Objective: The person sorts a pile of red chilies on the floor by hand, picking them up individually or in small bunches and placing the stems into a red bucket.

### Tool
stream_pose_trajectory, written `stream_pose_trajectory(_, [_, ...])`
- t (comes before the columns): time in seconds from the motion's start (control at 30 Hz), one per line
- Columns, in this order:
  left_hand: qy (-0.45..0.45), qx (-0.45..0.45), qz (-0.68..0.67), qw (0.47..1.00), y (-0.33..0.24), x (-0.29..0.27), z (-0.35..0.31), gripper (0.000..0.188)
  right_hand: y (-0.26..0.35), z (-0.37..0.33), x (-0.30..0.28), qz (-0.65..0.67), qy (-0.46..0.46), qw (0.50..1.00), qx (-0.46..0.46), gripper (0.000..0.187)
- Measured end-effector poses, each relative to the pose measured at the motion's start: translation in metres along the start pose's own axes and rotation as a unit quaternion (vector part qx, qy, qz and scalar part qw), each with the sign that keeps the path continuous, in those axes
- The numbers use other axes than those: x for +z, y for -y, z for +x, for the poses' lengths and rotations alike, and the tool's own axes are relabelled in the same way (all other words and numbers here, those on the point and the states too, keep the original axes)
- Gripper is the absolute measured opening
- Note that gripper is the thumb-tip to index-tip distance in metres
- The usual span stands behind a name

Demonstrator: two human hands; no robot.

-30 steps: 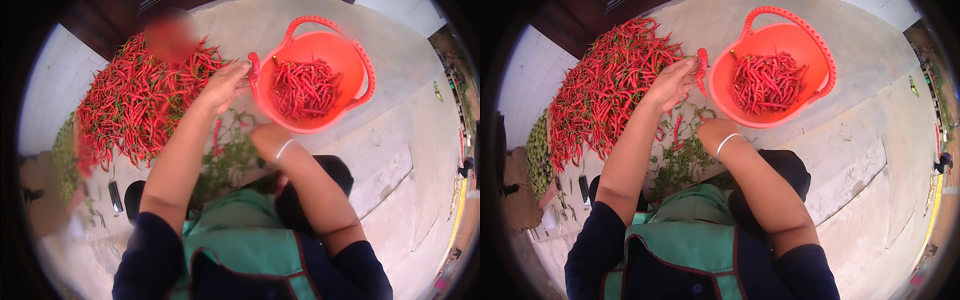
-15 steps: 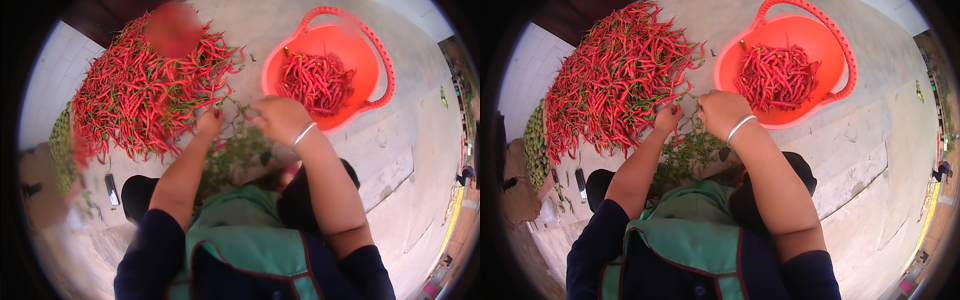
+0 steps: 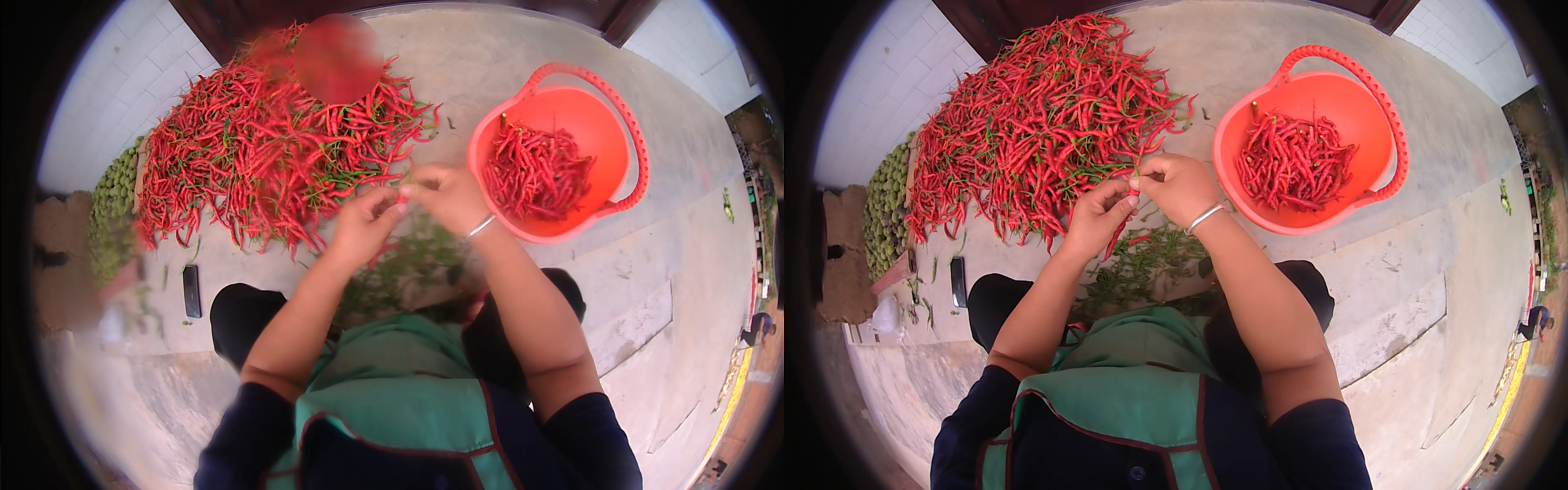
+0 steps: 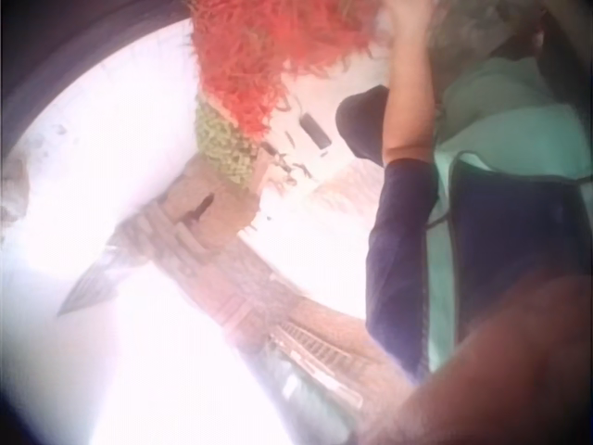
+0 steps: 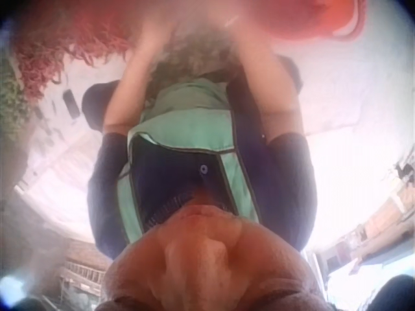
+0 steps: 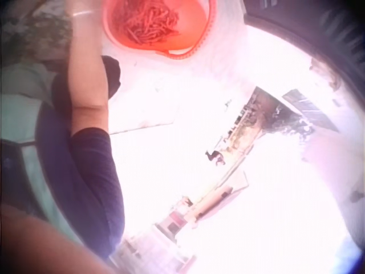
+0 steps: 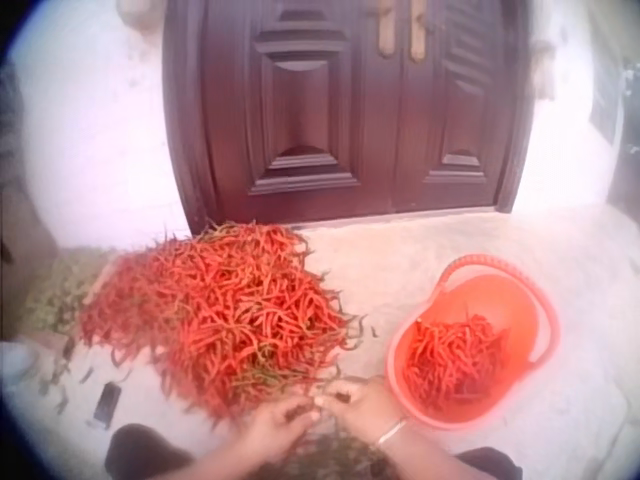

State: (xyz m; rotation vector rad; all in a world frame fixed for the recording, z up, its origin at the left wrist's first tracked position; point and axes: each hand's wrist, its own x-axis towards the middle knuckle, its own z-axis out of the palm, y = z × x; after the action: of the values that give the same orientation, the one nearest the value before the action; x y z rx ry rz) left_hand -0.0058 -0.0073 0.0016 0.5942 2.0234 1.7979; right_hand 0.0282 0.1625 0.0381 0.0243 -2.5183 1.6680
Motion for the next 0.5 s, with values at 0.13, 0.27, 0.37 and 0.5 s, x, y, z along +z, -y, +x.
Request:
stream_pose_trajectory(0.13, [0.003,-0.111,-0.044,0.993,-0.011,0.005,0.007,0.015,0.001,-0.007,-0.001,-0.226,-0.146,0.95,-0.159,0.013])
stream_pose_trajectory(0.27, [-0.054,-0.2,-0.079,0.975,0.004,0.007,0.03,0.019,0.005,-0.026,-0.034,-0.403,0.045,0.914,-0.015,0.016])
stream_pose_trajectory(0.37, [-0.071,-0.186,-0.202,0.959,0.01,0.046,0.09,0.023,-0.016,-0.049,-0.034,-0.496,0.247,0.829,0.071,0.014])
stream_pose_trajectory(0.5, [0.085,0.002,-0.155,0.984,-0.032,0.137,0.124,0.035,-0.021,-0.062,-0.02,-0.468,0.212,0.858,0.022,0.016])
